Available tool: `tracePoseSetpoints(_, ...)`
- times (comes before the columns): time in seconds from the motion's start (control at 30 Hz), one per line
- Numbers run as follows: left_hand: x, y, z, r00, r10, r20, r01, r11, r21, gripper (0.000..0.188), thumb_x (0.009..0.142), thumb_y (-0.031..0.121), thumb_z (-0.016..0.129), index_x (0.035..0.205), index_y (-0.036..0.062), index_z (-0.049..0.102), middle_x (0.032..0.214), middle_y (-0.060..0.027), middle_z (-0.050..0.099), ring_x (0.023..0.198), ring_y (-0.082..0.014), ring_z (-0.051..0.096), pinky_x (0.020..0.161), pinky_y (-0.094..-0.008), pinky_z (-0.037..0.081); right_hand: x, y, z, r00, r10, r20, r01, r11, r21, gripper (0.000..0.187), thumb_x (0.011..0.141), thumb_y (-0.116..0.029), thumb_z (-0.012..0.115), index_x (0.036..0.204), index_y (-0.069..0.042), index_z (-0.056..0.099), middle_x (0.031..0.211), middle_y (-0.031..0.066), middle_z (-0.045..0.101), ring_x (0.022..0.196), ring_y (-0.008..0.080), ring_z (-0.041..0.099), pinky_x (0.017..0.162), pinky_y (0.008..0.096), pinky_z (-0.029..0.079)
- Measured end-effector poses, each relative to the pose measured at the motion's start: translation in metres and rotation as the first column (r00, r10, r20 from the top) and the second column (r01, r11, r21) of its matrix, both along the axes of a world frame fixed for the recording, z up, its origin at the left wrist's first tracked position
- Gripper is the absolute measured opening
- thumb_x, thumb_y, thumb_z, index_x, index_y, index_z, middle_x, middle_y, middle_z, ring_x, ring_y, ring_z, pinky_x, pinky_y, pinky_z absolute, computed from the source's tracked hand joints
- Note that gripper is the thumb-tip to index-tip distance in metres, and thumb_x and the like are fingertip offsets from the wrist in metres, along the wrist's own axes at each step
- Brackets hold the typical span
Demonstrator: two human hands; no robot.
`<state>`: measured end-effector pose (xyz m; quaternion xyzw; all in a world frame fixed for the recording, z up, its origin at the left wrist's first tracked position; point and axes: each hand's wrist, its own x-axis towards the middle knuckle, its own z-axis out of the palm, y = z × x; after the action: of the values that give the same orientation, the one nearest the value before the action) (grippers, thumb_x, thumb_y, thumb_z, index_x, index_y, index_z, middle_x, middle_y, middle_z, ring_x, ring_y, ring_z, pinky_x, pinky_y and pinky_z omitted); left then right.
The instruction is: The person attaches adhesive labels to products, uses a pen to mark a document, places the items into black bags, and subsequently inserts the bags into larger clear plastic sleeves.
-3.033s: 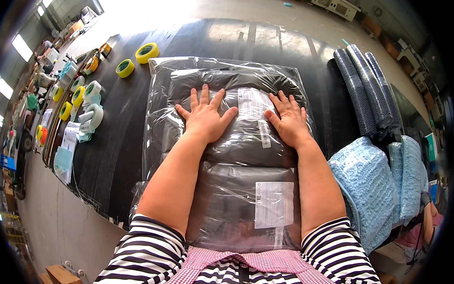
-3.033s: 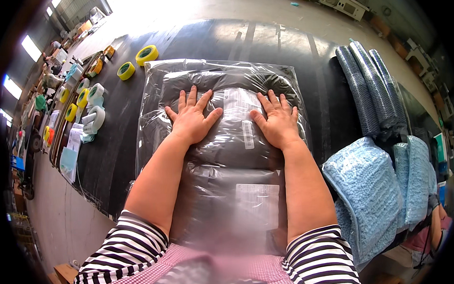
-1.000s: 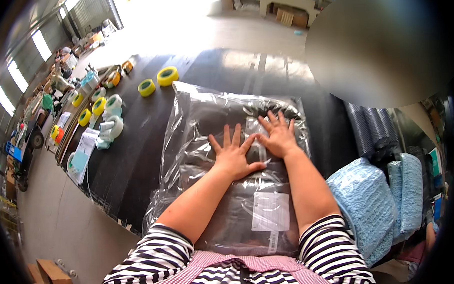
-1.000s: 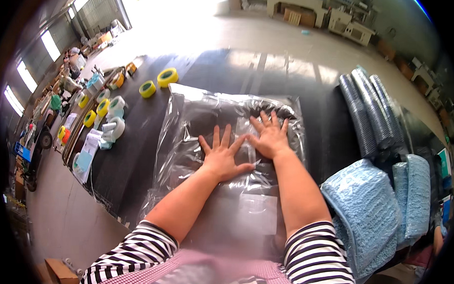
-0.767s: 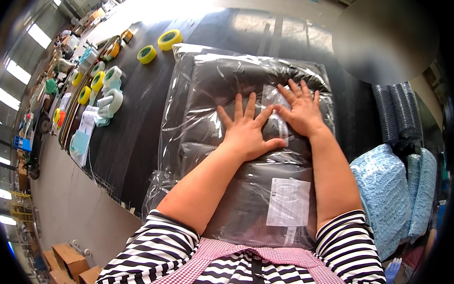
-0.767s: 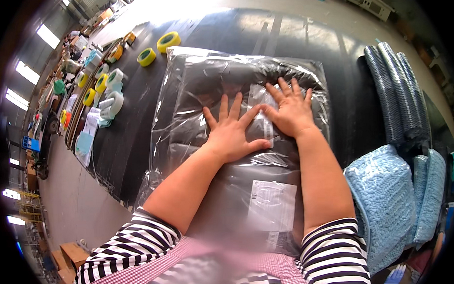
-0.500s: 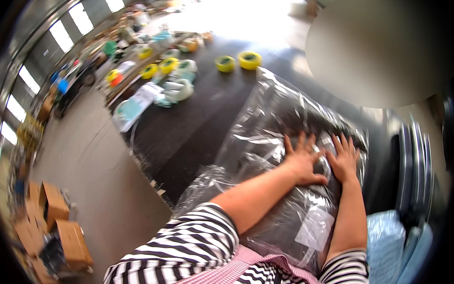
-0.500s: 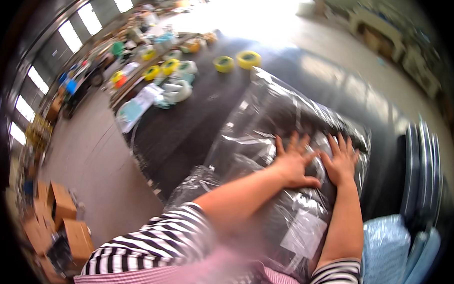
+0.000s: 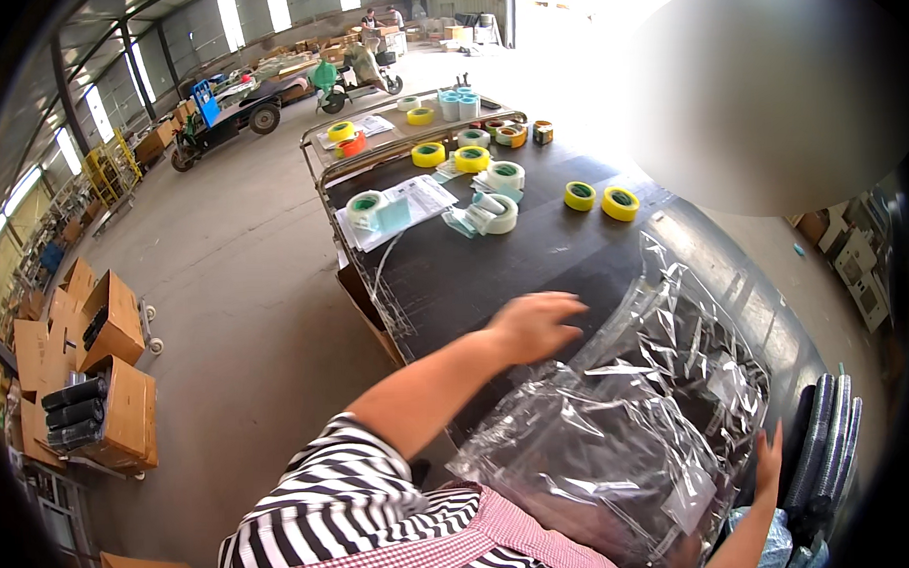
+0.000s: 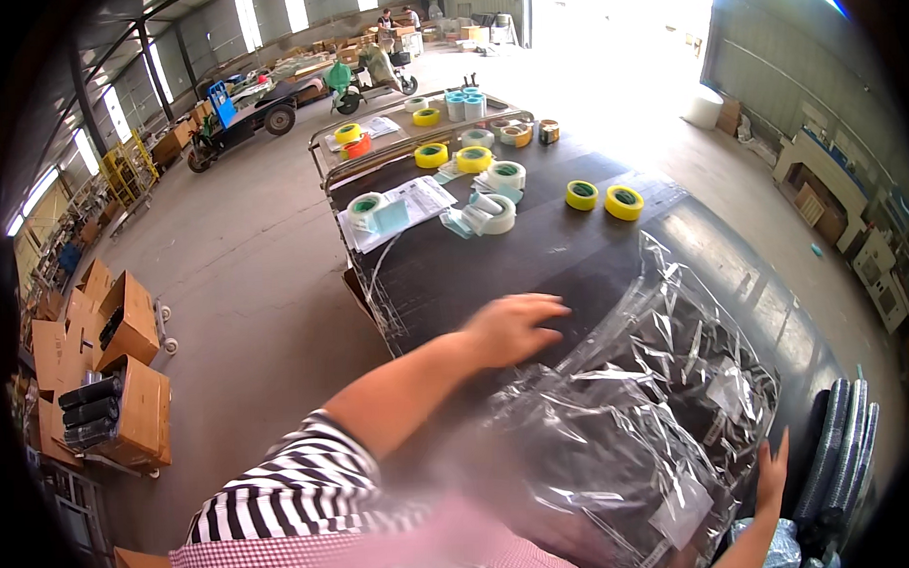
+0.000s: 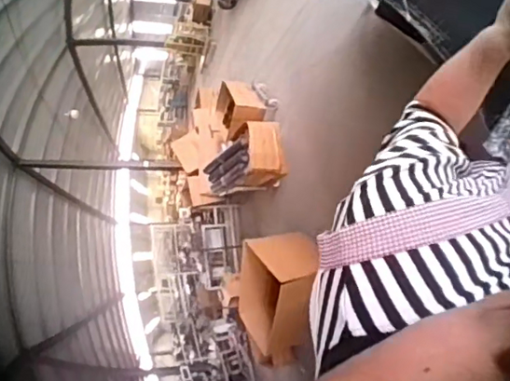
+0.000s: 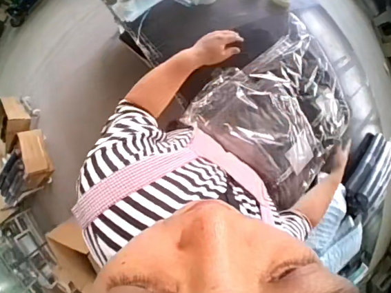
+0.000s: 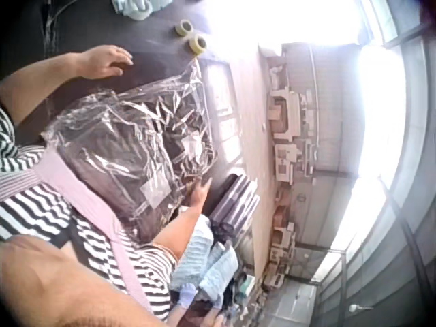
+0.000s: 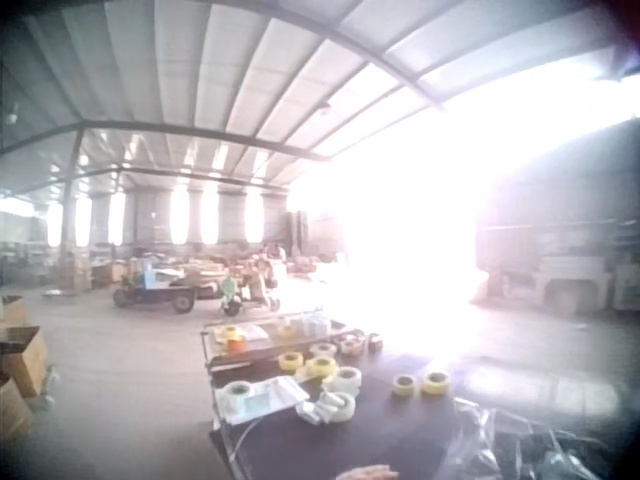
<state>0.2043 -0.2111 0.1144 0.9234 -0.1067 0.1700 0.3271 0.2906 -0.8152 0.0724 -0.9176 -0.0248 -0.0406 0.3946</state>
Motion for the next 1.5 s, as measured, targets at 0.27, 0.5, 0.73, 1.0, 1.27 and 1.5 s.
tracePoseSetpoints(0.27,-0.094,0.332,-0.127,0.69,0.713,-0.122,-0.724,0.684,-0.095,0.026,0.083,0.021,0.075,0.104,0.0066,0.07,0.1,-0.0103,0.069,0.086,-0.0268,0.069,0.081,-0.038,0.054,-0.077,0.05,-0.039,0.937,0.159,-0.312,0.007,0.882,0.471,0.068,0.093,-0.017,0.065,0.154,-0.009,0.035,0.135,0.009,0.059,0.119,0.0219,0.055,0.102,0.0336,0.042)
tracePoseSetpoints(0.5,-0.014,0.42,-0.183,0.793,0.609,-0.002,-0.601,0.784,0.153,0.052,0.077,0.015,0.078,0.126,0.0109,0.061,0.132,-0.0125,0.058,0.123,-0.0342,0.054,0.105,-0.0435,0.045,-0.067,0.043,-0.07,0.932,-0.167,-0.32,0.244,0.945,0.218,0.068,0.094,-0.016,0.064,0.155,-0.009,0.035,0.137,0.0087,0.058,0.12,0.0223,0.055,0.103,0.0338,0.042)
tracePoseSetpoints(0.73,0.025,0.464,-0.21,0.866,0.475,0.157,-0.501,0.817,0.285,0.031,0.086,0.005,0.062,0.116,0.0117,0.068,0.127,-0.0095,0.063,0.116,-0.0317,0.059,0.099,-0.0407,0.05,-0.035,0.178,-0.058,0.945,-0.159,-0.286,0.211,0.964,0.161,0.073,0.091,-0.012,0.068,0.155,-0.004,0.033,0.146,0.0117,0.051,0.128,0.0247,0.051,0.109,0.034,0.037)
tracePoseSetpoints(1.0,0.024,0.476,-0.208,0.917,0.382,0.112,-0.397,0.854,0.335,0.028,0.085,0.005,0.063,0.11,0.0128,0.074,0.12,-0.0069,0.067,0.11,-0.0303,0.061,0.096,-0.0414,0.051,-0.007,0.2,-0.047,0.888,-0.192,-0.418,0.198,0.98,-0.03,0.066,0.093,-0.015,0.068,0.152,-0.003,0.039,0.141,0.0132,0.056,0.125,0.0261,0.053,0.108,0.0353,0.039)
tracePoseSetpoints(1.27,0.028,0.479,-0.202,0.939,0.339,0.055,-0.336,0.873,0.355,0.033,0.085,0.005,0.061,0.115,0.0105,0.073,0.123,-0.009,0.066,0.113,-0.0316,0.058,0.099,-0.0418,0.049,0.107,0.433,0.065,0.972,-0.07,0.225,0.049,0.994,0.097,0.059,0.09,0.003,0.048,0.149,0.003,0.041,0.153,0.0189,0.045,0.145,0.0272,0.039,0.12,0.0386,0.027)
tracePoseSetpoints(1.5,0.027,0.497,-0.182,0.988,0.139,-0.06,-0.097,0.888,0.449,0.041,0.083,0.007,0.058,0.123,0.0037,0.066,0.129,-0.0175,0.062,0.109,-0.0328,0.059,0.095,-0.0411,0.05,0.089,0.854,-0.002,0.57,0.687,-0.451,-0.709,0.689,0.153,0.048,0.091,-0.017,0.067,0.136,-0.002,0.057,0.127,0.0176,0.066,0.115,0.027,0.065,0.098,0.036,0.052)
